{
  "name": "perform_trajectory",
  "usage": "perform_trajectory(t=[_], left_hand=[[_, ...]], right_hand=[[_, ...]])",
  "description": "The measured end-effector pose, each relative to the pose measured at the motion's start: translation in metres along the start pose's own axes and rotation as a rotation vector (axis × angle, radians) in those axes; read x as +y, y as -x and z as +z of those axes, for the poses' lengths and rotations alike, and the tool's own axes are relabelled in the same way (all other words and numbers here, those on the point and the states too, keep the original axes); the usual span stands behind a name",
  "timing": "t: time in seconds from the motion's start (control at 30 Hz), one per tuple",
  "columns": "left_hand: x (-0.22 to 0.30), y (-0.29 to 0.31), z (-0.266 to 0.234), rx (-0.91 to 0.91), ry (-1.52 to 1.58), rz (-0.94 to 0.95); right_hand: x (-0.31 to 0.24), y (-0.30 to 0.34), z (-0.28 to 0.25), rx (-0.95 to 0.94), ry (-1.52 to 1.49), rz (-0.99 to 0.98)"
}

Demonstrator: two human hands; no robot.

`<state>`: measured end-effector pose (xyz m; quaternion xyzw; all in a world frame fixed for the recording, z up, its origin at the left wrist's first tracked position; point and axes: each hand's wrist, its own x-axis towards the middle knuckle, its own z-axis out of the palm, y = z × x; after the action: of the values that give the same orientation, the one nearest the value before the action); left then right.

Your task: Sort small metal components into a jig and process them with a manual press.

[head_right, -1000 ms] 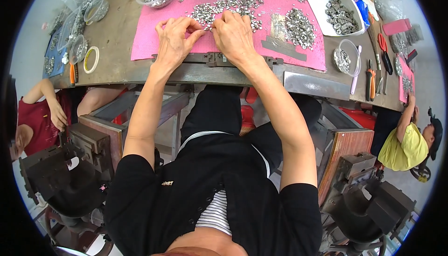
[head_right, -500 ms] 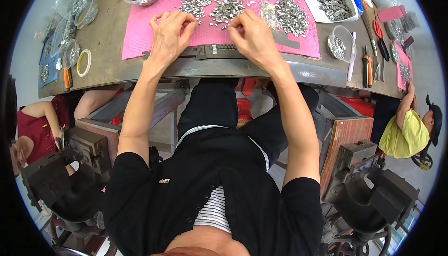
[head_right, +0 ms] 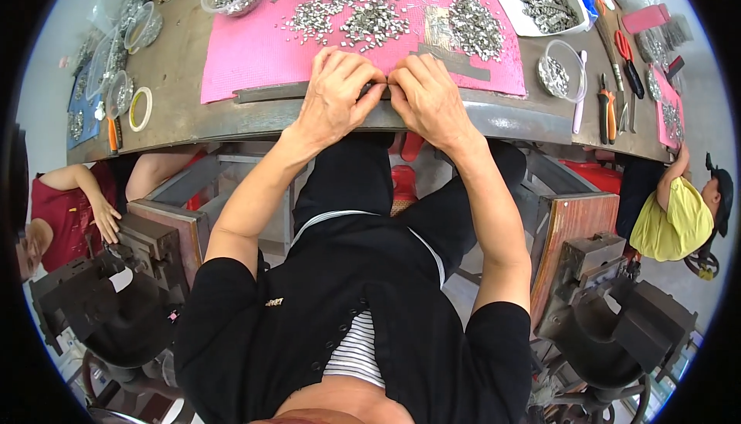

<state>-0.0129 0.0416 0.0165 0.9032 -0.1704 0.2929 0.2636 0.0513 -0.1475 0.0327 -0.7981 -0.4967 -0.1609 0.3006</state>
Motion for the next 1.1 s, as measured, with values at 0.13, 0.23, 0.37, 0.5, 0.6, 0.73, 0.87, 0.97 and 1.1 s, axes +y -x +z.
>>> perform_trajectory(t=[0.13,0.23,0.37,0.5,0.6,0.73,0.87,0.97,1.1], left_hand=[[-0.006,0.001,-0.007,0.046,0.030,-0.087],[-0.021,0.002,-0.014,0.103,0.000,-0.113],[-0.022,0.009,-0.019,0.139,0.008,-0.128],[-0.019,0.025,-0.032,0.096,-0.087,-0.199],[-0.017,0.037,-0.029,0.071,-0.110,-0.203],[-0.014,0.044,-0.026,0.098,-0.047,-0.178],[-0.012,0.051,-0.021,0.159,-0.019,-0.124],[-0.013,0.056,-0.017,0.175,-0.019,-0.102],[-0.013,0.055,-0.016,0.201,-0.014,-0.091]], right_hand=[[0.001,0.007,-0.002,0.036,0.006,0.012],[0.005,0.015,-0.001,0.174,-0.084,0.197],[0.008,0.027,-0.006,0.177,-0.065,0.299],[0.005,0.040,-0.008,0.211,-0.038,0.317],[0.002,0.046,-0.004,0.189,0.010,0.245],[-0.006,0.056,0.005,0.272,0.133,0.200],[-0.008,0.061,0.010,0.303,0.183,0.184],[-0.009,0.064,0.014,0.328,0.196,0.177],[-0.008,0.064,0.015,0.342,0.187,0.185]])
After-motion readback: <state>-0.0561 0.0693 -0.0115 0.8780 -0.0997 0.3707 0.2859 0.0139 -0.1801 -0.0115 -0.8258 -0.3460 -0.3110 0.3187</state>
